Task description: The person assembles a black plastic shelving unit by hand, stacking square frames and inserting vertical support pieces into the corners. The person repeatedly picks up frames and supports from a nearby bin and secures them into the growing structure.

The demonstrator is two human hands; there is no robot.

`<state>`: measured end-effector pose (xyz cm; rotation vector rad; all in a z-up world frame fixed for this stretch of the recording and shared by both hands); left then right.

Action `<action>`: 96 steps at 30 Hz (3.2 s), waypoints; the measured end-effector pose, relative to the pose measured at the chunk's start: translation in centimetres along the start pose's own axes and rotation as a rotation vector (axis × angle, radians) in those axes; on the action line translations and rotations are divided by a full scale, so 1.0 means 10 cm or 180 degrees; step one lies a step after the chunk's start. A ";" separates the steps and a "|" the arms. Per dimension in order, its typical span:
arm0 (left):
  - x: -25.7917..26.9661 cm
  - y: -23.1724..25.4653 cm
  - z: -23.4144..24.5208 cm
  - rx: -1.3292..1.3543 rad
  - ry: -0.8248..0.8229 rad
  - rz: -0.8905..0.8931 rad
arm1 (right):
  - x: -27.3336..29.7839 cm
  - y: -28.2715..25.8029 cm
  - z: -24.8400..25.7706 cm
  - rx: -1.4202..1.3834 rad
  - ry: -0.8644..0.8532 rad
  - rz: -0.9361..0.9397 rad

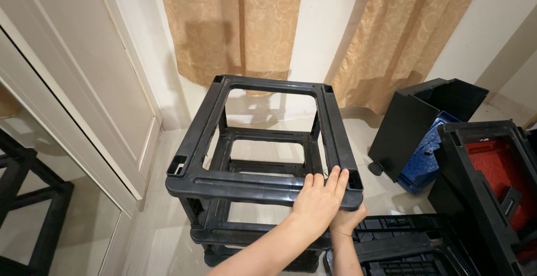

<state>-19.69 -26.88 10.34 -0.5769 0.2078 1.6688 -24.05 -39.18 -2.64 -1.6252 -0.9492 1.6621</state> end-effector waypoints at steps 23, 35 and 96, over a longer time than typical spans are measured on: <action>0.11 -0.02 0.26 0.0443 -0.0319 0.0023 | -0.12 -0.56 0.21 -0.0694 -0.1119 -0.0122; 1.42 -2.65 0.91 0.0312 0.0114 0.3035 | -0.02 -1.43 0.15 0.2092 -0.1092 0.1655; 1.22 -1.65 -0.18 0.6699 0.2581 0.3506 | 1.85 -0.62 -1.04 -0.1977 -0.1745 -0.0863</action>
Point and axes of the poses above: each hand's wrist, its own x-axis away from the middle knuckle, its own z-axis out of the back of the hand, y = z × x, the point moved 5 cm from there along -x, towards the middle knuckle, and after that the axes turned 5 degrees about -z, right-handed, at the moved point
